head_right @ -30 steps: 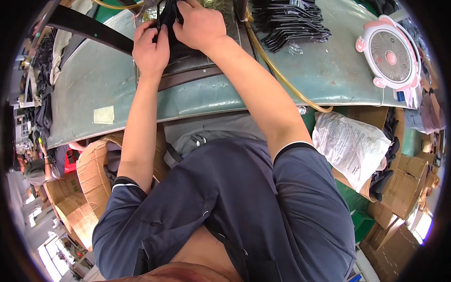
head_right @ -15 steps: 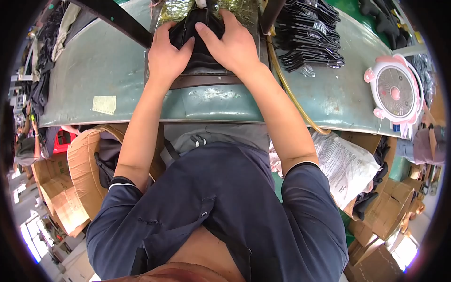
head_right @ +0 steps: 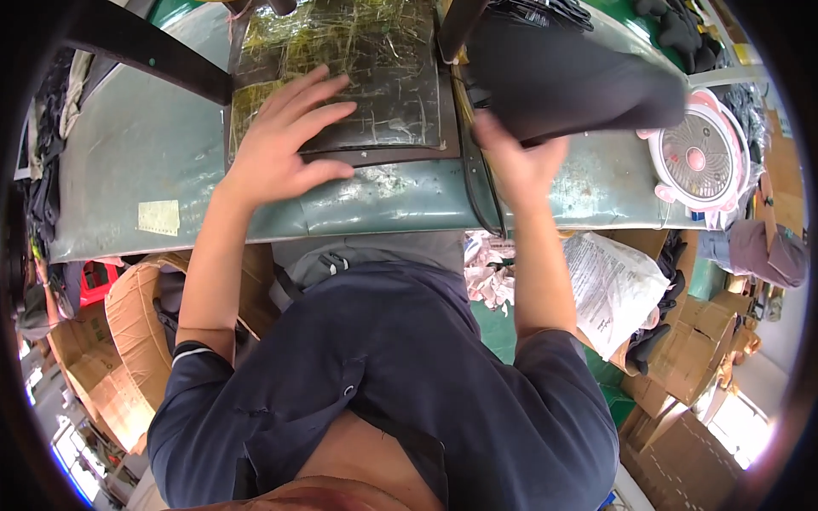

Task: Assembling bicycle seats by manually inserting rails and using a press machine to secure components.

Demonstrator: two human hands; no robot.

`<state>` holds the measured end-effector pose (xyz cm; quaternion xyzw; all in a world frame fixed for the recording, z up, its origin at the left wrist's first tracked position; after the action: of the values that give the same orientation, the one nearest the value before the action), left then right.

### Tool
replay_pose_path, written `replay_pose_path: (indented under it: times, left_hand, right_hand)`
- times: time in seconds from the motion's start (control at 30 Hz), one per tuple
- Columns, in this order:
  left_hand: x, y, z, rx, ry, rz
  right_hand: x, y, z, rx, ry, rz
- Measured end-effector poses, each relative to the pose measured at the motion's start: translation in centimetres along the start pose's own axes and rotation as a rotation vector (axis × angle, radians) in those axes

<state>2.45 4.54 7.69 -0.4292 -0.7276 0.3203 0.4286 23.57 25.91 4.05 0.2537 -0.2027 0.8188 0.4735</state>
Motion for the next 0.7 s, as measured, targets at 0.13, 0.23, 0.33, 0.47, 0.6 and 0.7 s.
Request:
replay_pose_path:
  times: [0.13,0.23,0.33,0.47,0.6,0.7]
  left_hand:
    - [-0.1,4.7,2.5,0.276,-0.040,-0.041]
    - [0.9,5.4,1.4,0.295,0.002,-0.108]
    - [0.3,5.1,1.4,0.270,-0.014,-0.110]
    - [-2.0,-0.6,0.8,0.106,-0.058,-0.169]
    - [-12.7,-10.6,3.5,0.076,-0.204,-0.469]
    - [-26.8,-15.7,13.2,0.191,-0.698,-0.883]
  right_hand:
    - [6.1,-5.3,-2.4,0.056,0.355,-0.104]
    - [15.3,-11.0,-7.4,0.222,0.394,-0.223]
    - [21.1,-8.6,-7.1,0.393,0.255,-0.210]
    - [16.9,-4.4,-5.4,-0.486,0.214,0.313]
    - [10.4,-3.0,-5.0,-1.030,-0.218,0.751]
    - [10.8,-8.9,-9.7,-0.949,-0.233,0.895]
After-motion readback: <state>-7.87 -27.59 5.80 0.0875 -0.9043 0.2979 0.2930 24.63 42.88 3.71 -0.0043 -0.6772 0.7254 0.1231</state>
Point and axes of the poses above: each hand's wrist, its own x-axis towards the middle knuckle, its own y-axis out of the palm, z = x × y, the point moved 9 cm from there along x, towards the middle knuckle, and after that the axes turned 15 degrees about -y, right-handed, at the moved point
